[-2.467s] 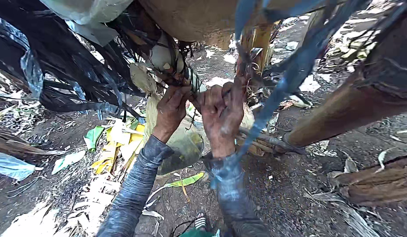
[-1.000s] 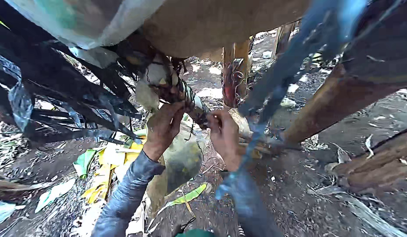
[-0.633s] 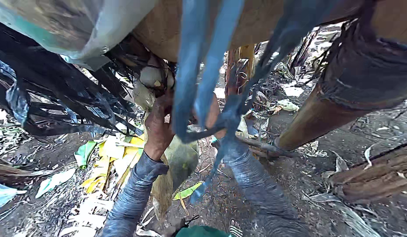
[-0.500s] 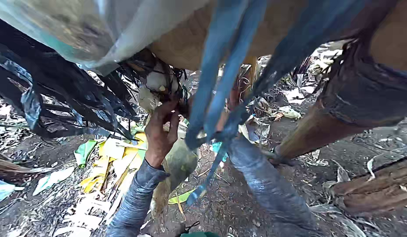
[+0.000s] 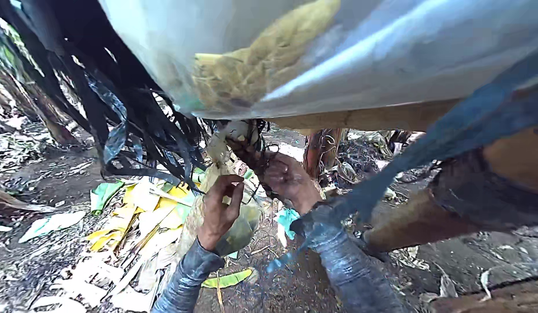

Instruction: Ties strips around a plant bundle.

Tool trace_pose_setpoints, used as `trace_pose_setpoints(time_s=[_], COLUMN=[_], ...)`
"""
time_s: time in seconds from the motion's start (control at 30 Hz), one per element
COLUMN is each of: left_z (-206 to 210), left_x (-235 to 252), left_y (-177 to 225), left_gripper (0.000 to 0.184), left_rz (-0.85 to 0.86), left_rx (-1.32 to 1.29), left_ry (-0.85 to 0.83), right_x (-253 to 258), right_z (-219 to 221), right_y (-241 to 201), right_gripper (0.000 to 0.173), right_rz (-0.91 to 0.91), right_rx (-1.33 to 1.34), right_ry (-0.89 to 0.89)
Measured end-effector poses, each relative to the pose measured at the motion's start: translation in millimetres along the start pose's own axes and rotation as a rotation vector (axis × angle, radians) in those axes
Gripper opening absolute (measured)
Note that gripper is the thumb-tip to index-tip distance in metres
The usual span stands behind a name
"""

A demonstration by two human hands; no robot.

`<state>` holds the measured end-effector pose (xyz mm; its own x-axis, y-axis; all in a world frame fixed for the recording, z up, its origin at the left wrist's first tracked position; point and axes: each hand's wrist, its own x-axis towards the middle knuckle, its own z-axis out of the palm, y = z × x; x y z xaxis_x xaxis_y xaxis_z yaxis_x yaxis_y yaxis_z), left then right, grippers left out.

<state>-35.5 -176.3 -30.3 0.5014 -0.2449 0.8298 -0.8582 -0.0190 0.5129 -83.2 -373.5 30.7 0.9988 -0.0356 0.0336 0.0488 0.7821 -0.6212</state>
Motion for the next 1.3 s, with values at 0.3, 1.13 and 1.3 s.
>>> trace_pose_setpoints(time_s=[0.3,1.13,1.3], left_z=[4,1,13], left_x=[-9,15,9], left_y=[-5,1,7], left_gripper=[0.021,0.022,0.017], left_rz=[-0.271,-0.307,-0.270], left_rx=[-0.270,-0.400,-0.407], left_ry=[-0.071,-0.079,-0.127], right_x=[-8,-13,4], right_z=[-3,-31,28], right_y=[-3,-34,-31], right_gripper=[0.022,0.022,0.029], right_rz=[0.013,-0.145,-0.232], right_rx=[-0.102,-0.876,-1.204], right_ry=[-0.059,-0.060,0.168])
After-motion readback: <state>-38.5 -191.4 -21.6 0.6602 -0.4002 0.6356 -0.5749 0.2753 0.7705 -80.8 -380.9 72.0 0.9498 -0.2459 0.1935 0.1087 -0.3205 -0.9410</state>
